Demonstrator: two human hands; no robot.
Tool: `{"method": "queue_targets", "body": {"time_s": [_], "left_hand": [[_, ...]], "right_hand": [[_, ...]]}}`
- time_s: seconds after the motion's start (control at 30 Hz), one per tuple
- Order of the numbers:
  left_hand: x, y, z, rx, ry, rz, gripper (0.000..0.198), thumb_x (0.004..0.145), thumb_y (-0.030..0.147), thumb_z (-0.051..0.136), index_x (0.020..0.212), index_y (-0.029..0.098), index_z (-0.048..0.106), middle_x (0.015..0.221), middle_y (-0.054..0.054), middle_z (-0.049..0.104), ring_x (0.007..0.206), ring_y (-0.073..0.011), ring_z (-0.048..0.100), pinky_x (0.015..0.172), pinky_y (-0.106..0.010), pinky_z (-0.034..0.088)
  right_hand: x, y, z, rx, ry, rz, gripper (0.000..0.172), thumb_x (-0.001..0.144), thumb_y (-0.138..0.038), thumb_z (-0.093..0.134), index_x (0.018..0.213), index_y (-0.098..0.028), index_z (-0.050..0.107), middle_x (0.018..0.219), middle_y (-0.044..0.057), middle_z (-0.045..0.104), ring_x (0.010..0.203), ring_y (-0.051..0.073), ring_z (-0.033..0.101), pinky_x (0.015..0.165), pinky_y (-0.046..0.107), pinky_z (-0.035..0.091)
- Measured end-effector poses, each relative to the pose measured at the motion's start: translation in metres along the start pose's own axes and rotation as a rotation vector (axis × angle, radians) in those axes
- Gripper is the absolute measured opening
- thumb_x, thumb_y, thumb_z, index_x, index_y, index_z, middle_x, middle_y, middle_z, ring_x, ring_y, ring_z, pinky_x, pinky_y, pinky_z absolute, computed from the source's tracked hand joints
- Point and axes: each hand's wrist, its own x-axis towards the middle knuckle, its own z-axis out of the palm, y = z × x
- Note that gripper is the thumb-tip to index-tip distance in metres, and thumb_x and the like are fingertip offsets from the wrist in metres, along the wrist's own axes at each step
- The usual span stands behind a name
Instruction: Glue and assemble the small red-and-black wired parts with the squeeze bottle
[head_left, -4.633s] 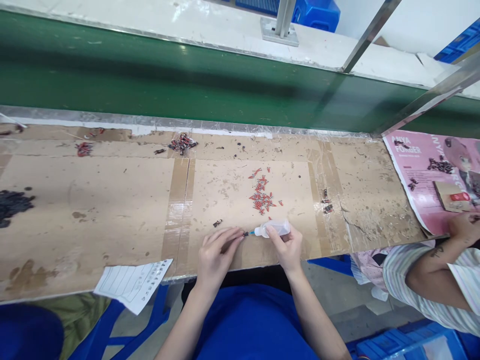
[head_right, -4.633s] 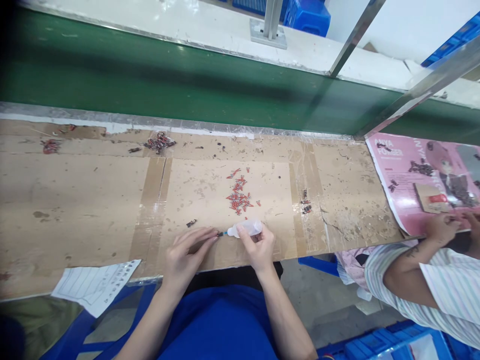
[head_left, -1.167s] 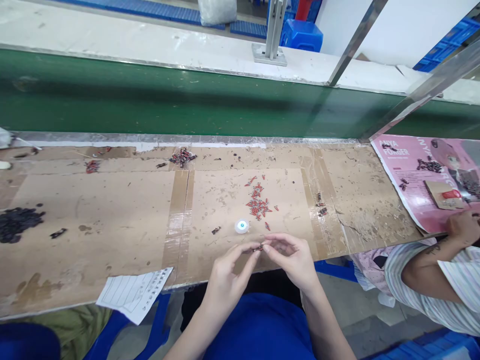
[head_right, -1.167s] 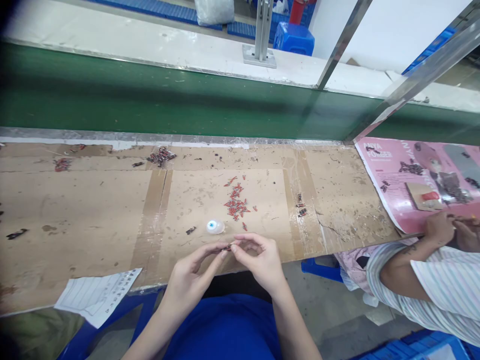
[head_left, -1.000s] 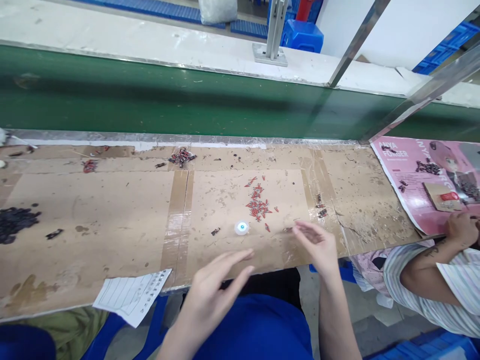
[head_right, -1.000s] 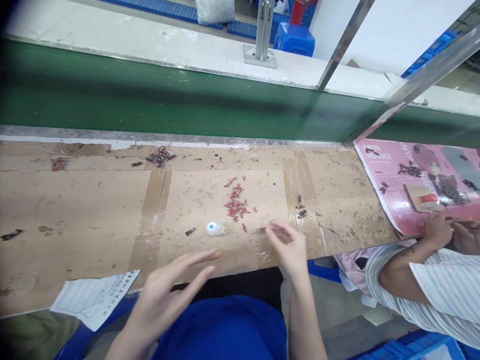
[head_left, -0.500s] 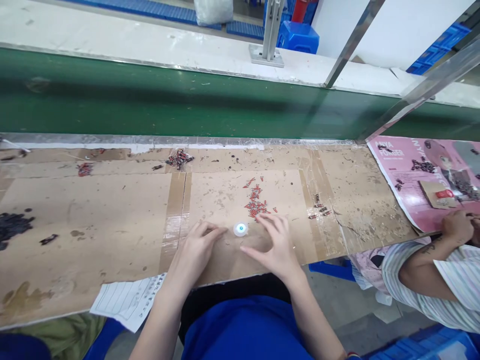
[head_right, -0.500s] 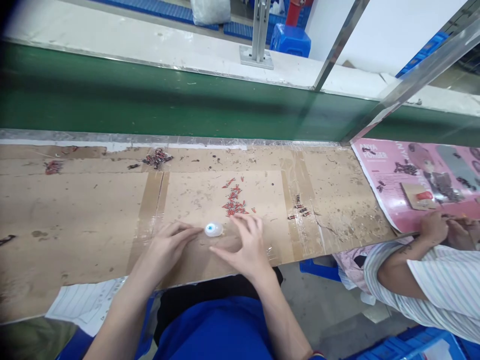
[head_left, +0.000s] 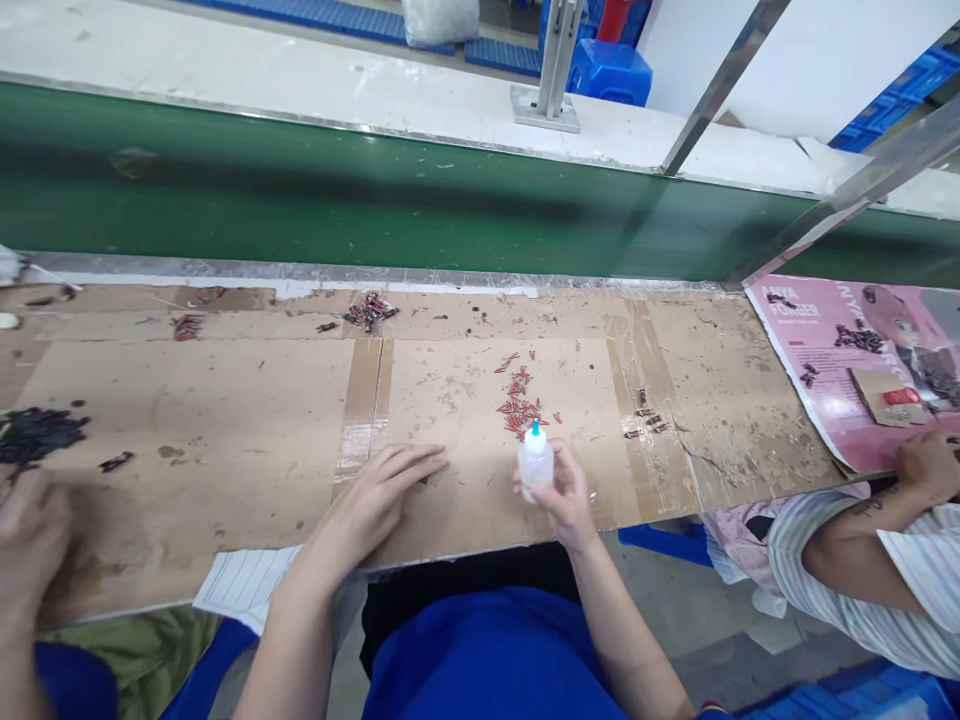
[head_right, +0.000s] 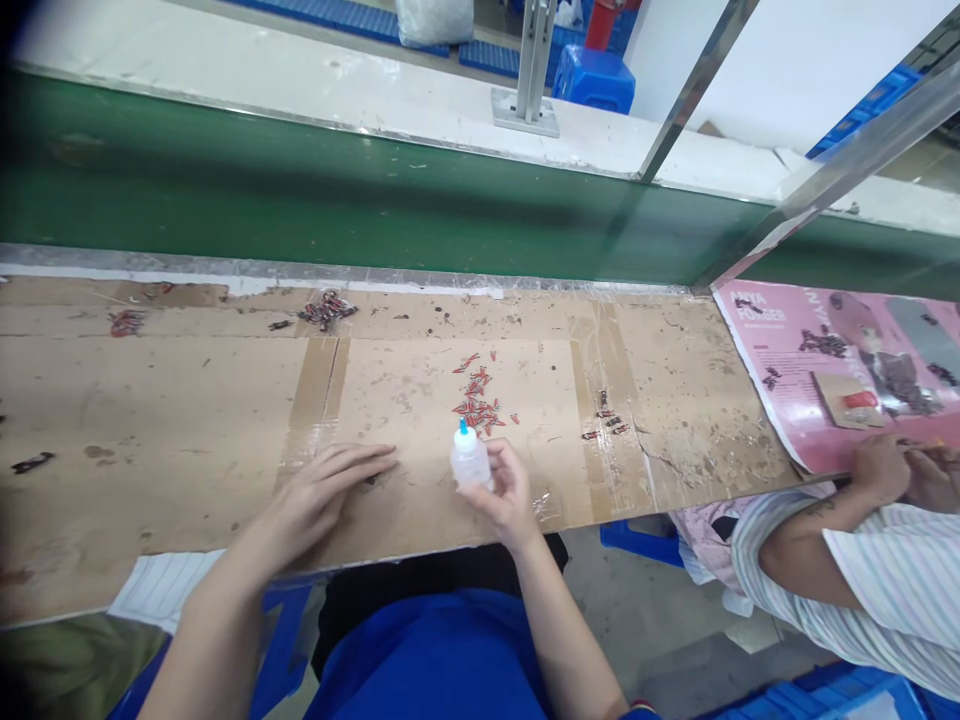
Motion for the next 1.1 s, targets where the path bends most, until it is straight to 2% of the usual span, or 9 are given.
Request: {"method": "queue_targets", "body": {"time_s": [0.1,0.23,0.4,0.53,0.67,1.1], "left_hand": [[0.004,0.000,0.002,-0.044,0.037,0.004,0.048,0.086,0.002,0.034,0.109,0.027,0.069,0.104,-0.004,0.073,0.095,-0.0183,0.066,0.083,-0.032,0.054],[0.012,0.009,0.011,-0.049,0.090,-0.049,0.031,0.096,0.019,0.041,0.094,0.025,0.072,0.089,-0.005,0.072,0.082,-0.0179,0.065,0.073,-0.030,0.053],[0.016,0.026,0.026,-0.069,0.165,-0.162,0.024,0.096,0.031,0.051,0.087,0.024,0.072,0.083,-0.004,0.071,0.080,-0.0191,0.063,0.073,-0.033,0.052],[0.016,0.035,0.034,-0.120,0.215,-0.262,0.017,0.092,0.034,0.057,0.090,0.025,0.072,0.085,-0.003,0.072,0.083,-0.0199,0.063,0.077,-0.035,0.051],[0.014,0.036,0.035,-0.160,0.253,-0.306,0.018,0.089,0.037,0.062,0.100,0.026,0.073,0.095,-0.004,0.072,0.091,-0.0205,0.064,0.081,-0.036,0.052],[0.016,0.040,0.035,-0.111,0.305,-0.232,0.013,0.090,0.029,0.062,0.088,0.026,0.075,0.088,-0.003,0.071,0.083,-0.0169,0.065,0.076,-0.032,0.052]], "right_hand": [[0.002,-0.001,-0.008,0.126,0.149,0.036,0.048,0.054,-0.056,0.081,0.082,-0.021,0.064,0.070,0.003,0.066,0.051,0.014,0.053,0.047,0.027,0.042],[0.004,-0.005,-0.011,0.076,0.267,0.073,0.039,0.052,-0.048,0.080,0.077,-0.020,0.067,0.072,0.005,0.068,0.056,0.015,0.054,0.044,0.025,0.037],[0.005,0.000,-0.004,0.017,0.339,0.043,0.037,0.065,-0.054,0.071,0.072,-0.019,0.065,0.066,0.004,0.067,0.054,0.015,0.055,0.045,0.025,0.042],[0.005,0.007,0.002,-0.170,0.401,0.008,0.033,0.068,-0.051,0.073,0.071,-0.019,0.064,0.064,0.003,0.067,0.057,0.017,0.059,0.052,0.028,0.049],[0.005,0.008,0.008,-0.268,0.398,-0.025,0.029,0.069,-0.046,0.072,0.073,-0.019,0.065,0.067,0.004,0.069,0.062,0.018,0.063,0.059,0.029,0.052],[0.004,0.010,0.014,-0.357,0.336,-0.003,0.026,0.070,-0.043,0.073,0.069,-0.018,0.065,0.062,0.004,0.068,0.056,0.017,0.059,0.053,0.027,0.048]]}}
